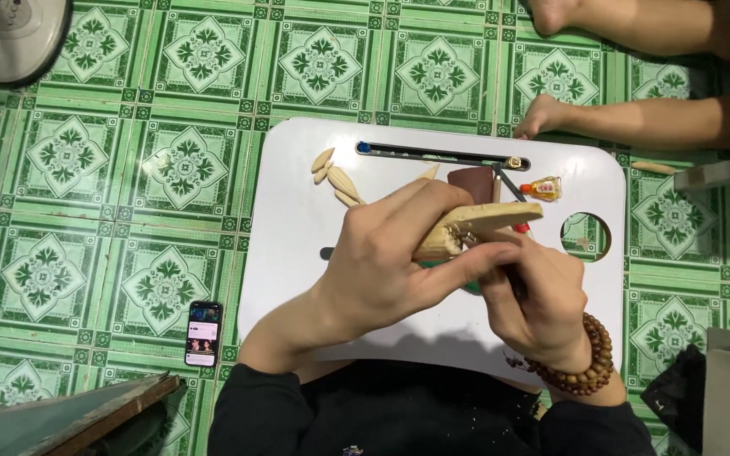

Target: Carving a small wooden object into a specific shape using a hand-held carving knife

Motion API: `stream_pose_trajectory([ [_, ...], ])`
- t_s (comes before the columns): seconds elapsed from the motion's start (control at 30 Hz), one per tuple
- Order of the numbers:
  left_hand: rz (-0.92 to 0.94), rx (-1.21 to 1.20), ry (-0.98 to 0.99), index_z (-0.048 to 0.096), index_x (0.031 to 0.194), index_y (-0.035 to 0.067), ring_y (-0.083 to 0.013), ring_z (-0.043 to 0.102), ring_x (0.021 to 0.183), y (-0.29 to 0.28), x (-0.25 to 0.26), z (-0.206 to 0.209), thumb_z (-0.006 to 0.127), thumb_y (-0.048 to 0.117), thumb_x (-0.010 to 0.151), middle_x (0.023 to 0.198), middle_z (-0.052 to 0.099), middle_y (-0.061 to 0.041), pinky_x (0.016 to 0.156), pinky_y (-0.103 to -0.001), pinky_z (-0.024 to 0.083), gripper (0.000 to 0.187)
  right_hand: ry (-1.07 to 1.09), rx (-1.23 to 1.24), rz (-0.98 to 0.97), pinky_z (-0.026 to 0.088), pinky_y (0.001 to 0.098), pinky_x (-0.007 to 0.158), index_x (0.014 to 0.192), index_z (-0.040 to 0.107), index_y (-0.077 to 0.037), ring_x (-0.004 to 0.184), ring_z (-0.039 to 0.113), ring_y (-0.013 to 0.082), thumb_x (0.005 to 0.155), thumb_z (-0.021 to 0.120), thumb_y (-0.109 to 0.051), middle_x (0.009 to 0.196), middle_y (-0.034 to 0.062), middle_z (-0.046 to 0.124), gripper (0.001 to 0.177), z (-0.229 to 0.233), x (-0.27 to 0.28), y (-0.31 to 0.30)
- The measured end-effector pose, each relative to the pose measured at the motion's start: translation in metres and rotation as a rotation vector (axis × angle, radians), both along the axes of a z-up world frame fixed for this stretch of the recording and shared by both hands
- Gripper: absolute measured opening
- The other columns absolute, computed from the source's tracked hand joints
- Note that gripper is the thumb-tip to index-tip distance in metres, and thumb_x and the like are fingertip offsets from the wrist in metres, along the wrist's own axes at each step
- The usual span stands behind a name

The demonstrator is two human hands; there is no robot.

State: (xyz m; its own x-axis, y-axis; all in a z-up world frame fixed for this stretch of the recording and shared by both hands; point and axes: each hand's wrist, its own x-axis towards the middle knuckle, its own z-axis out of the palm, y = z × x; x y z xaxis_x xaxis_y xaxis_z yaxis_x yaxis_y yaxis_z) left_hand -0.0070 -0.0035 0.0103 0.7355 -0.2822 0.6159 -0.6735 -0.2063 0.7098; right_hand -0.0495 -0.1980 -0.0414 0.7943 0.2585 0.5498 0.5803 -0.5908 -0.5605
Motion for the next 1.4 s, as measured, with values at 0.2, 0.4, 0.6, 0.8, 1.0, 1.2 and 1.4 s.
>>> stream_pose_trajectory([
  [0.2,0.102,0.056,-0.061,0.061,0.104,0.003,-0.0203,0.059,0.071,-0.003,-0.001,-0.001,0.071,0.038,0.094,0.089,0.062,-0.007,0.063,-0.033,0.05,0.038,-0.106,-0.085,0.01,0.048,0.0395,0.062,0.112,0.064,0.014,0.068,0.061,0.032,0.104,0.047,-0.01,0.09,0.0212,0.067,0.03,-0.005,-0.003,-0.002],
  [0.4,0.114,0.04,-0.069,0.062,0.098,0.005,-0.018,0.054,0.064,-0.004,-0.001,-0.001,0.074,0.038,0.091,0.081,0.058,-0.005,0.057,-0.032,0.044,0.036,-0.045,-0.044,0.076,0.047,0.0421,0.059,0.112,0.059,0.014,0.066,0.061,0.0342,0.104,0.042,-0.011,0.087,0.0207,0.065,0.03,-0.017,-0.002,-0.004],
  [0.6,0.053,0.028,-0.041,0.061,0.098,0.002,-0.0204,0.056,0.067,-0.001,0.002,-0.002,0.068,0.038,0.094,0.083,0.059,-0.007,0.059,-0.033,0.045,0.037,0.207,0.183,0.141,0.044,0.0305,0.055,0.113,0.058,0.01,0.059,0.054,0.0194,0.107,0.037,-0.023,0.076,0.0101,0.057,0.039,-0.001,0.004,0.006],
  [0.8,0.066,0.061,-0.105,0.061,0.096,0.002,-0.0207,0.056,0.065,-0.005,-0.001,-0.004,0.066,0.036,0.097,0.079,0.059,-0.006,0.058,-0.034,0.046,0.035,0.084,0.099,0.108,0.04,0.0391,0.059,0.101,0.053,0.006,0.065,0.052,0.0272,0.107,0.038,-0.015,0.081,0.0139,0.057,0.027,-0.013,-0.001,0.001],
  [1.0,0.094,0.051,-0.122,0.062,0.091,0.003,-0.018,0.056,0.062,-0.006,-0.001,-0.001,0.067,0.04,0.094,0.077,0.06,-0.005,0.055,-0.031,0.044,0.038,0.008,0.014,0.031,0.051,0.0408,0.067,0.122,0.057,0.012,0.077,0.066,0.0333,0.107,0.038,-0.011,0.103,0.0214,0.067,0.033,-0.025,-0.003,-0.003],
  [1.2,0.182,0.09,-0.184,0.063,0.088,0.004,-0.0178,0.054,0.057,-0.006,0.0,-0.002,0.068,0.042,0.094,0.071,0.057,-0.003,0.052,-0.031,0.042,0.038,0.075,0.05,0.106,0.041,0.0397,0.057,0.106,0.055,0.01,0.062,0.053,0.0289,0.106,0.037,-0.009,0.08,0.015,0.058,0.026,-0.01,-0.001,0.0],
  [1.4,0.252,0.186,-0.27,0.06,0.08,0.008,-0.0194,0.045,0.052,-0.005,0.002,-0.001,0.064,0.046,0.097,0.065,0.048,-0.002,0.05,-0.033,0.036,0.042,0.271,0.098,0.118,0.034,0.0349,0.049,0.084,0.049,0.0,0.05,0.042,0.0202,0.106,0.039,-0.014,0.062,0.0062,0.05,0.028,-0.001,-0.007,-0.005],
])
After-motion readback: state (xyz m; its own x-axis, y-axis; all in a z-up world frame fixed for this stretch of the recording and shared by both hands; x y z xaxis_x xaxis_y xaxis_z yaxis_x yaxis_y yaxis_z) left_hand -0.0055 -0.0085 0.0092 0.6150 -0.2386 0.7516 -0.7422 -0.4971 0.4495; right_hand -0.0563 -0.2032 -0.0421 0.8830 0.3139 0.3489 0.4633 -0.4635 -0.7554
